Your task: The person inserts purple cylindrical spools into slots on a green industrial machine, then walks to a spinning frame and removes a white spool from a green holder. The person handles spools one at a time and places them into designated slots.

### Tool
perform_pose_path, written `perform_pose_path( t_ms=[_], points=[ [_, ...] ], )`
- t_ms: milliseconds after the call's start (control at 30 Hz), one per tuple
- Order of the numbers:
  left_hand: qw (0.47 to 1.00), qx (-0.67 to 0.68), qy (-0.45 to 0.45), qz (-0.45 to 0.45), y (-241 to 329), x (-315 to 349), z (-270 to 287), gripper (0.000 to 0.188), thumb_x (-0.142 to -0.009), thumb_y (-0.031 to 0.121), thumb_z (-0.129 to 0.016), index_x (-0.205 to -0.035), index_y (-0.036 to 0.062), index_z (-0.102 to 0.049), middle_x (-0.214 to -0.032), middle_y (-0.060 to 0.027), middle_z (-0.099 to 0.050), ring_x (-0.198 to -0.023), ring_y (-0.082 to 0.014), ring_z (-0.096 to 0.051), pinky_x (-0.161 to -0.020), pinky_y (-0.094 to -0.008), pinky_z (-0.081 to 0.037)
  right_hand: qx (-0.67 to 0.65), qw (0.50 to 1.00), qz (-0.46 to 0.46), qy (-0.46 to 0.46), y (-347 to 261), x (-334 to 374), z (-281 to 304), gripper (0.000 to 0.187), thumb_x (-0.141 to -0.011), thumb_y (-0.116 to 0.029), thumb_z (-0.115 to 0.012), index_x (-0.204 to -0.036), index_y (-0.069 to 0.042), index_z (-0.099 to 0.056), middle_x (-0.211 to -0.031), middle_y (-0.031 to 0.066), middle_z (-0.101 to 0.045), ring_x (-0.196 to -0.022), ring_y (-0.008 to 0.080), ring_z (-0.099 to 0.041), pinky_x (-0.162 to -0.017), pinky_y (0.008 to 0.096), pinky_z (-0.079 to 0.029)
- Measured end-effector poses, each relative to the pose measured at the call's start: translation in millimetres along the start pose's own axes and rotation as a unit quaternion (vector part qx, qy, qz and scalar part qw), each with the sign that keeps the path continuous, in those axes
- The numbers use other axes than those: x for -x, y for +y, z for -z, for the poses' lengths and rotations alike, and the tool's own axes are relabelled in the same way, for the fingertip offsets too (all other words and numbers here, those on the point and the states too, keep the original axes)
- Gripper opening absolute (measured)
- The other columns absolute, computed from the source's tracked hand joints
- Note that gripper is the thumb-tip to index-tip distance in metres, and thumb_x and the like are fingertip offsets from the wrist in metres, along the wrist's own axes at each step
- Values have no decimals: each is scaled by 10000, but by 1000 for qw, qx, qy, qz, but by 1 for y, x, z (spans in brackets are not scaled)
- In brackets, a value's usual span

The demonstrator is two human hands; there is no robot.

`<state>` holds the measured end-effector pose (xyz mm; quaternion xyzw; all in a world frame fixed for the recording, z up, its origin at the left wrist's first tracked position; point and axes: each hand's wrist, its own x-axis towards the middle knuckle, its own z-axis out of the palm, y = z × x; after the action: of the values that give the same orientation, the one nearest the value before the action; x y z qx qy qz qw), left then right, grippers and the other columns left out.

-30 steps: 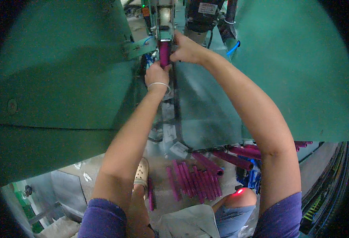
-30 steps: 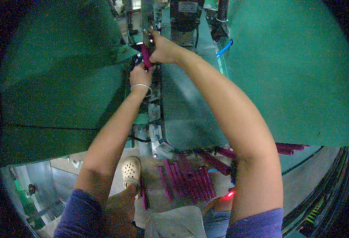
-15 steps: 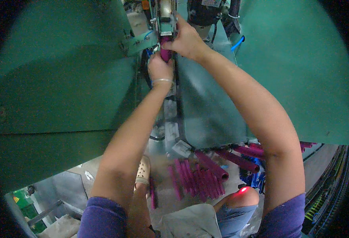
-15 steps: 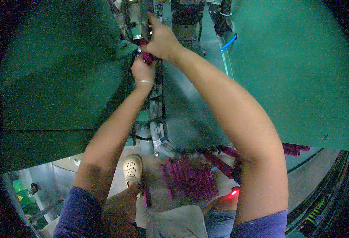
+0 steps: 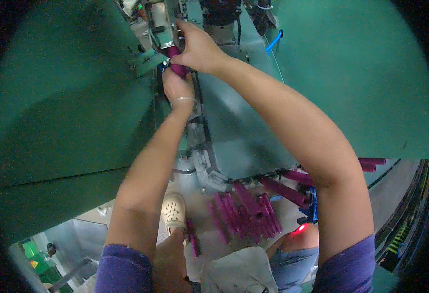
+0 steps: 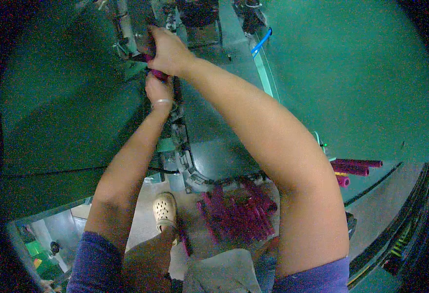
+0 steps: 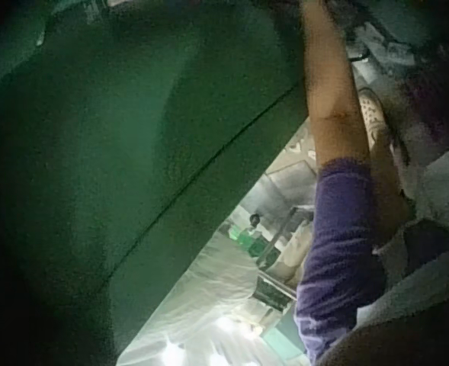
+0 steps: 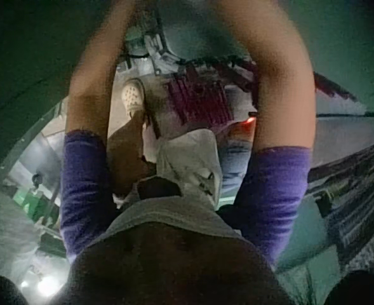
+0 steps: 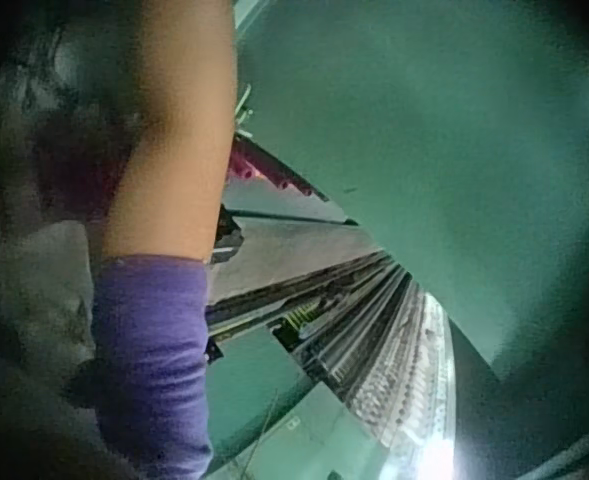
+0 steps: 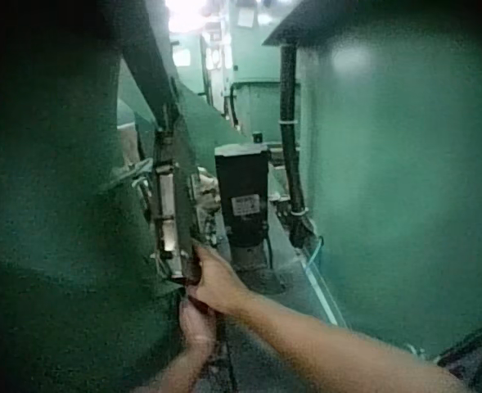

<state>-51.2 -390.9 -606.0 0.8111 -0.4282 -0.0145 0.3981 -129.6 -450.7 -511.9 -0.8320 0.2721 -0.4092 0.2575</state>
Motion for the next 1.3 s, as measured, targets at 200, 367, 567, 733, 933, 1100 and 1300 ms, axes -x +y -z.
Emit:
perform_pose_path(
  t_ms=[200, 367, 567, 733, 933, 1100, 1300],
  points=[
    [982, -31, -76, 168, 24, 1, 15, 408, -654, 279, -696, -970, 88, -522, -917, -175, -597, -866, -361, -565, -732, -438, -448, 43, 995, -73, -50, -6, 5, -3, 856, -528, -185, -710, -1242, 57, -304, -1091, 245, -487, -1028, 344, -474, -901, 362, -375],
    [995, -44, -14, 93, 24, 7, 23, 392, -658, 295, -683, -970, 123, -519, -863, -157, -616, -814, -370, -576, -695, -457, -453, -25, 997, -67, -18, -8, 8, -6, 854, -541, -198, -705, -1255, 31, -297, -1106, 234, -505, -1007, 340, -510, -868, 355, -406],
    [997, -29, 42, 49, 5, -1, 6, 428, -629, 269, -712, -922, 30, -511, -842, -187, -608, -797, -368, -577, -683, -449, -447, -34, 997, -67, -28, -4, 6, 1, 807, -542, -227, -725, -1221, 16, -364, -1045, 220, -549, -963, 345, -537, -838, 354, -422],
    [954, 172, -149, 196, -5, -27, -4, 387, -643, 144, -675, -937, -12, -476, -898, -172, -574, -797, -314, -572, -694, -378, -454, -18, 999, -31, -9, -8, 7, -1, 771, -586, -181, -699, -1237, 13, -334, -1091, 225, -516, -1004, 359, -501, -857, 364, -404],
    [737, 587, -124, 311, -29, -14, 4, 445, -657, -71, -496, -1089, -33, -399, -985, -123, -503, -866, -234, -526, -721, -343, -457, -11, 999, -15, 37, -9, 10, -9, 718, -616, -91, -646, -1247, 1, -317, -1145, 238, -447, -1066, 377, -431, -902, 362, -366],
    [640, 670, -108, 360, -44, -6, 6, 526, -626, -105, -451, -1148, -56, -411, -1034, -134, -501, -911, -239, -528, -774, -308, -446, -12, 999, 6, 44, -8, 9, -9, 697, -619, -95, -636, -1232, 24, -326, -1137, 238, -442, -1064, 379, -429, -907, 361, -362],
    [986, 145, -76, 34, -27, 5, -1, 340, -635, 69, -653, -964, 24, -582, -840, -132, -615, -769, -260, -598, -706, -325, -460, 5, 999, 18, 46, -8, 10, -6, 679, -633, -107, -634, -1224, 35, -333, -1158, 245, -436, -1066, 378, -434, -910, 360, -362]
  ],
)
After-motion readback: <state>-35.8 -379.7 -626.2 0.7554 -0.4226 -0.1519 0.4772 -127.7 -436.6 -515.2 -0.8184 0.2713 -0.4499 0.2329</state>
